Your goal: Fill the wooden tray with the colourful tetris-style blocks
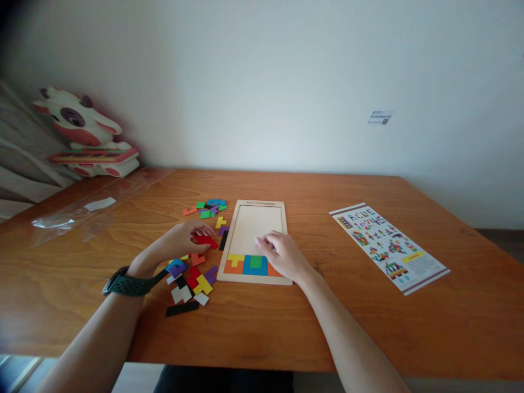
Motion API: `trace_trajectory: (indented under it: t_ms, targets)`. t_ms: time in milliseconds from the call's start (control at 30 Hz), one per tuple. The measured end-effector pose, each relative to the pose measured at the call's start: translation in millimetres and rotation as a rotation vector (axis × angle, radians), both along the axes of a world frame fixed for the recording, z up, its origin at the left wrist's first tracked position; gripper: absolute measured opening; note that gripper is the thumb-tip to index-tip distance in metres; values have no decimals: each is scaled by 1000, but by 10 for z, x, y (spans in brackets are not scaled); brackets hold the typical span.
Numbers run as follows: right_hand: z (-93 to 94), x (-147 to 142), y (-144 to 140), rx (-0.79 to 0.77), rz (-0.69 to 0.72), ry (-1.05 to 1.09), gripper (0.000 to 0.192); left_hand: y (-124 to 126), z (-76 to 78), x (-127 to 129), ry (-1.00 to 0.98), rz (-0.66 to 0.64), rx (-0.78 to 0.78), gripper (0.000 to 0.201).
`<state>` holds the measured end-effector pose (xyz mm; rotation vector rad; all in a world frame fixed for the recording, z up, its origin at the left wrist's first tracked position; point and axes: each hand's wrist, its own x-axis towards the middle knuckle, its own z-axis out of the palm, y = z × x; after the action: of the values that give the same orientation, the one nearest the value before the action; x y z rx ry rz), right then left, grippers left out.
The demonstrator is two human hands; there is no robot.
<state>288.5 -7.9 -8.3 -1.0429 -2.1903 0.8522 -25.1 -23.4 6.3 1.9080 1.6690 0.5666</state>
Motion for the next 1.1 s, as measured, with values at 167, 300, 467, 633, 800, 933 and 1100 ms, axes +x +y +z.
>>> trace_trajectory:
  t_ms: [167, 300, 467, 633, 800, 933, 1100]
  targets:
    - [-4, 2, 5, 11, -2, -8, 48, -17, 34, 49, 46, -20, 58, 34]
    - [-7, 2, 7, 13, 4, -10, 48, -22, 62, 69, 7, -77, 147, 33]
    - [-14, 6, 8, 2, 10, 0, 48, -6, 51, 77, -32, -101, 204, 30]
    - [-8, 10, 5, -10, 11, 15, 47, 36, -42, 31, -43, -82, 205, 30]
    - [-17, 16, 7, -9, 20, 11, 47, 19, -1, -1, 0, -100, 179, 32]
    - [-26, 22, 11, -9, 23, 4, 47, -3, 34, 14, 46, -112, 123, 38]
    - [-14, 19, 7, 6, 19, -16, 47, 4, -8, 28, 62, -56, 114, 37]
